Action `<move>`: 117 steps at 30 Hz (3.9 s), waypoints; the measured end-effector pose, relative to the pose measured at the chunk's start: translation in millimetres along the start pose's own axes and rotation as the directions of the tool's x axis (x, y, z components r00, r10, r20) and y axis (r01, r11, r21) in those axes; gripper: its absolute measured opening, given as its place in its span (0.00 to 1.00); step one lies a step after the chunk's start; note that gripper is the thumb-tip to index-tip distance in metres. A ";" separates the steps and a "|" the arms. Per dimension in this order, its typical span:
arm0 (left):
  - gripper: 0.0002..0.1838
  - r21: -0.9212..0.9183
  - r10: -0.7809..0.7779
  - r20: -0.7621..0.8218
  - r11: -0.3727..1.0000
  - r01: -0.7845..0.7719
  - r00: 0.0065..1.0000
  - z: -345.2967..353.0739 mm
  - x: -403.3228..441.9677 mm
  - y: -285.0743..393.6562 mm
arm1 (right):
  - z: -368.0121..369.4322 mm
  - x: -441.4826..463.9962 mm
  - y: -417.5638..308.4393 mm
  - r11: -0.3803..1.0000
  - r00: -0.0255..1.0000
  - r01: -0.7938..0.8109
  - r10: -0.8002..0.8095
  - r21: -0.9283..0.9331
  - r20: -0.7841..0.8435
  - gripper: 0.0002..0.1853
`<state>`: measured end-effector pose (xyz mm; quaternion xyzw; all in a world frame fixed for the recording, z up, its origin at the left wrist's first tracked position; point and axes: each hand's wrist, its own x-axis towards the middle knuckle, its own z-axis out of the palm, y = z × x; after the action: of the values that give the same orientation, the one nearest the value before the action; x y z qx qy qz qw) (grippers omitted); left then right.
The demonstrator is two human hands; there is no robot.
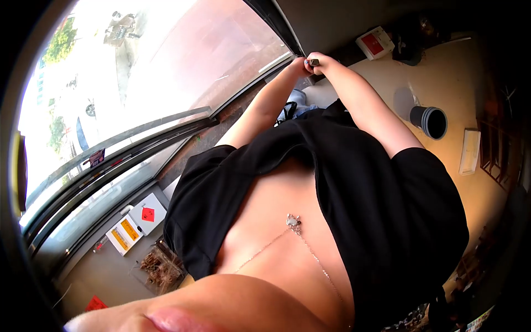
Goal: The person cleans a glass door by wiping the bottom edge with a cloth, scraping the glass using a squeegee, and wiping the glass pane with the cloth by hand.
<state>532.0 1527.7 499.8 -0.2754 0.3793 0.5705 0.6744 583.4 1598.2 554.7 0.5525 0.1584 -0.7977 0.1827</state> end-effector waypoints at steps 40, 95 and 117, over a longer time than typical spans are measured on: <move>0.07 -0.111 0.645 -0.343 0.694 -0.712 0.683 100.4 -80.8 -259.5 | -167.7 -202.5 142.6 0.853 0.927 0.281 -0.122 -0.440 0.355 0.09; 0.09 0.607 0.890 -0.020 0.373 -0.702 0.456 109.5 -63.8 -421.6 | -341.1 -231.1 242.9 0.601 0.677 0.714 -0.462 -0.359 0.573 0.08; 0.09 0.291 0.670 -0.246 0.741 -0.605 0.701 67.3 -51.0 -291.6 | -216.9 -131.3 164.3 0.802 0.924 0.366 -0.252 -0.473 0.288 0.09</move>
<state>827.5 1495.7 561.8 -0.1543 0.6121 0.6751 0.3819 881.1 1567.0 596.1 0.3616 0.4349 -0.7982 0.2072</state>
